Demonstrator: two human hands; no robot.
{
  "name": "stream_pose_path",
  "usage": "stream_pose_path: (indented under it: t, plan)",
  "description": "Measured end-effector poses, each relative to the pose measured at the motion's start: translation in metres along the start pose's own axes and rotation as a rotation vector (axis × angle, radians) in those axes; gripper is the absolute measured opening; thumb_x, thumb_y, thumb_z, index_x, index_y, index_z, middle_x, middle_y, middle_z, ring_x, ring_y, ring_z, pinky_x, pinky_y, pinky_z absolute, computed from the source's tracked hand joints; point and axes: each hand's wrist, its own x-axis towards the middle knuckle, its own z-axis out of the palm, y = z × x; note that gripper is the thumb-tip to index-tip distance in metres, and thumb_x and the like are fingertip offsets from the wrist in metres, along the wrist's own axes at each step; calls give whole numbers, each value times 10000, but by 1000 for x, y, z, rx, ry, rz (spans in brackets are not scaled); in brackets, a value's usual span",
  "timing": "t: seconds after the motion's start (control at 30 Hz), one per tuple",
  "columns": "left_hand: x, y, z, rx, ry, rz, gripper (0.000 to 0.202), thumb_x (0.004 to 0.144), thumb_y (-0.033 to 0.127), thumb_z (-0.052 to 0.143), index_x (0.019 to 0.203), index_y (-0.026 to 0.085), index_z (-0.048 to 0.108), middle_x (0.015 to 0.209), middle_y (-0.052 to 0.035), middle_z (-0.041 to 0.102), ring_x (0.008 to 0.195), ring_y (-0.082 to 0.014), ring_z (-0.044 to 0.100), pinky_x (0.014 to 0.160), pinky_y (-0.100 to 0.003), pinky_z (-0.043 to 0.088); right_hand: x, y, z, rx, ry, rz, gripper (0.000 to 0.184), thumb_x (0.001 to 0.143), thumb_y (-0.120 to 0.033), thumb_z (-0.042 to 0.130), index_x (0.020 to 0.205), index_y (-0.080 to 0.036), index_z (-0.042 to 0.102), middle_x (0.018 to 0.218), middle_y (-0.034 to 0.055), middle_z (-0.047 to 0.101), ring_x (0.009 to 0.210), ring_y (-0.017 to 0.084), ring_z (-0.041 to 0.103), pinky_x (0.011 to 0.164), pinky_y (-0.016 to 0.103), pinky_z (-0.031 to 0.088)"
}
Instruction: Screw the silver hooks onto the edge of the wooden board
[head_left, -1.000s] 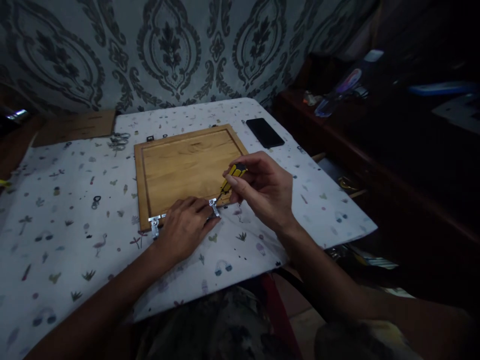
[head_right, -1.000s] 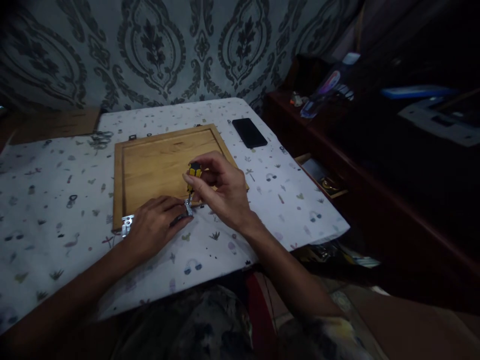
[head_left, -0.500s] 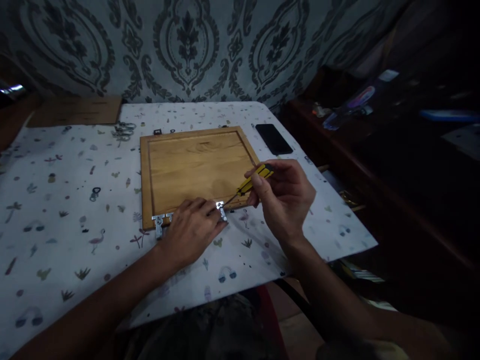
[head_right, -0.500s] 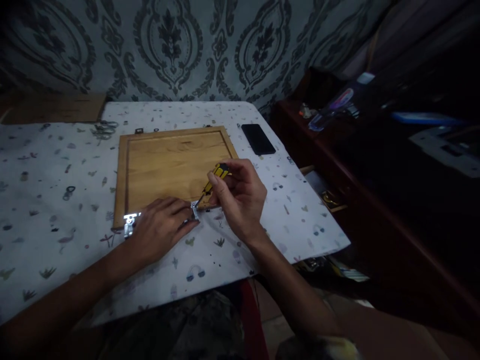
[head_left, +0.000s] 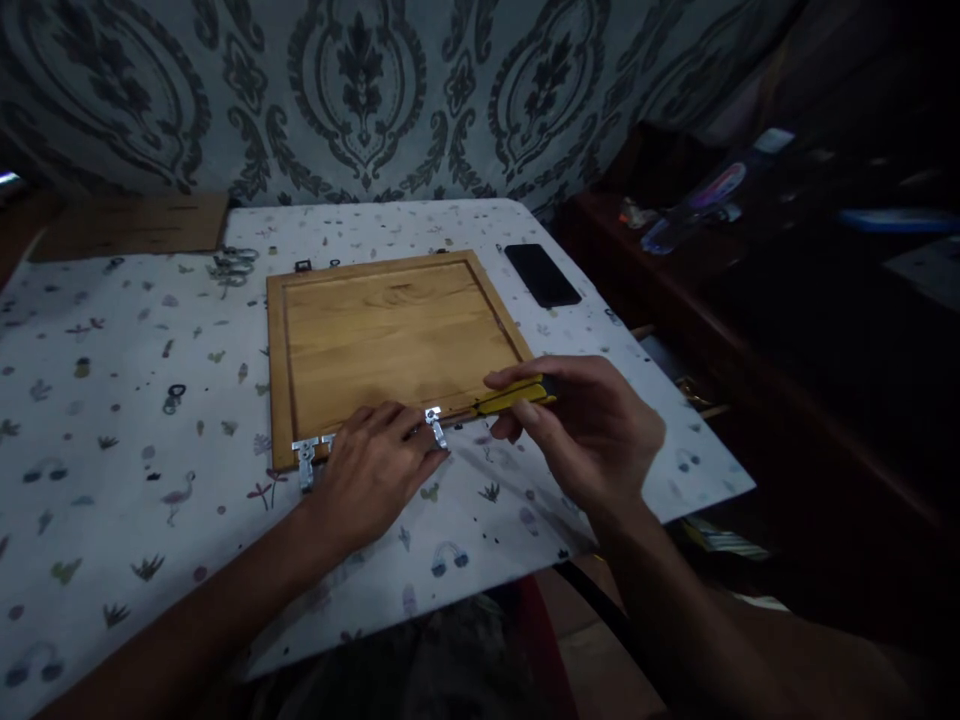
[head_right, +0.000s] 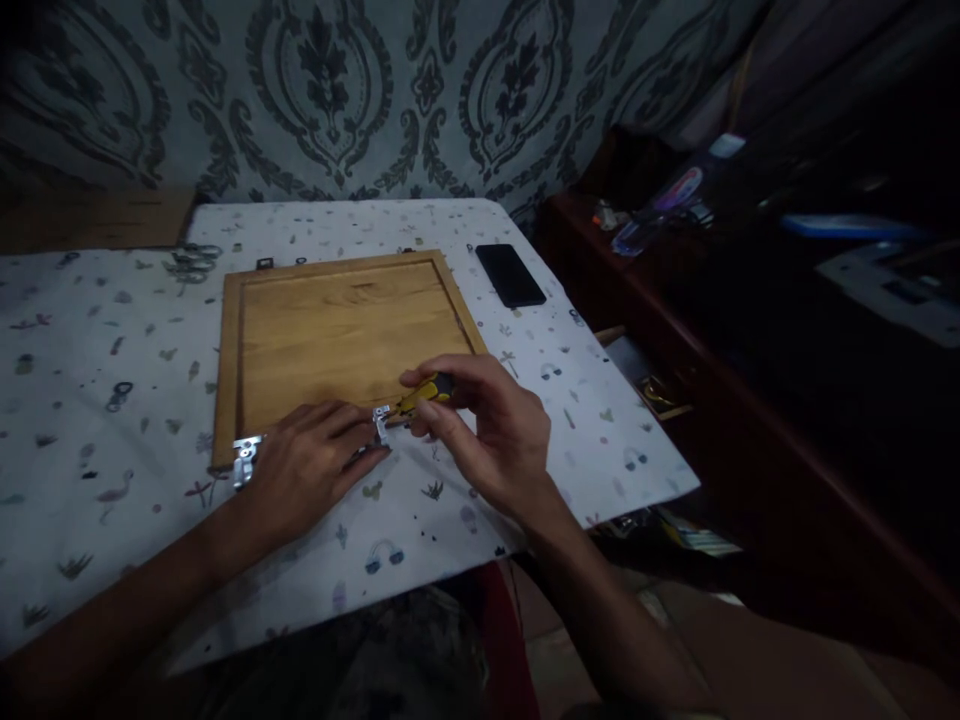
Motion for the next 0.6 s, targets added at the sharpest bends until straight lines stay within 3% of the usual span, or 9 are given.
stream_pose_path:
  t: [0.27, 0.4, 0.6]
  plan:
    - [1, 0, 2, 7, 77, 29, 224, 1018, 316, 565, 936, 176, 719, 1039, -58, 758, 917, -235, 694, 788, -406, 560, -27, 1, -20, 8, 8, 29, 285, 905, -152, 723, 1164, -270, 714, 1096, 56, 793, 776, 191, 781, 590, 311, 667]
    - [1, 0, 1, -4, 92, 54, 242, 1025, 313, 544, 951, 171, 725, 1019, -64, 755, 897, -236, 691, 770, -409, 569, -31, 3, -19, 49, 90, 4, 319, 900, -120, 717, 1176, -280, 709, 1076, 51, 798, 687, 164, 763, 526, 284, 636]
    - [2, -1, 1, 18, 115, 67, 226, 1023, 289, 543, 972, 169, 727, 1015, -71, 755, 885, -225, 691, 765, -389, 572, -29, 5, -19, 97, 183, 23, 218, 918, -147, 710, 1110, -250, 707, 1014, 54, 801, 619, 140, 742, 495, 257, 612]
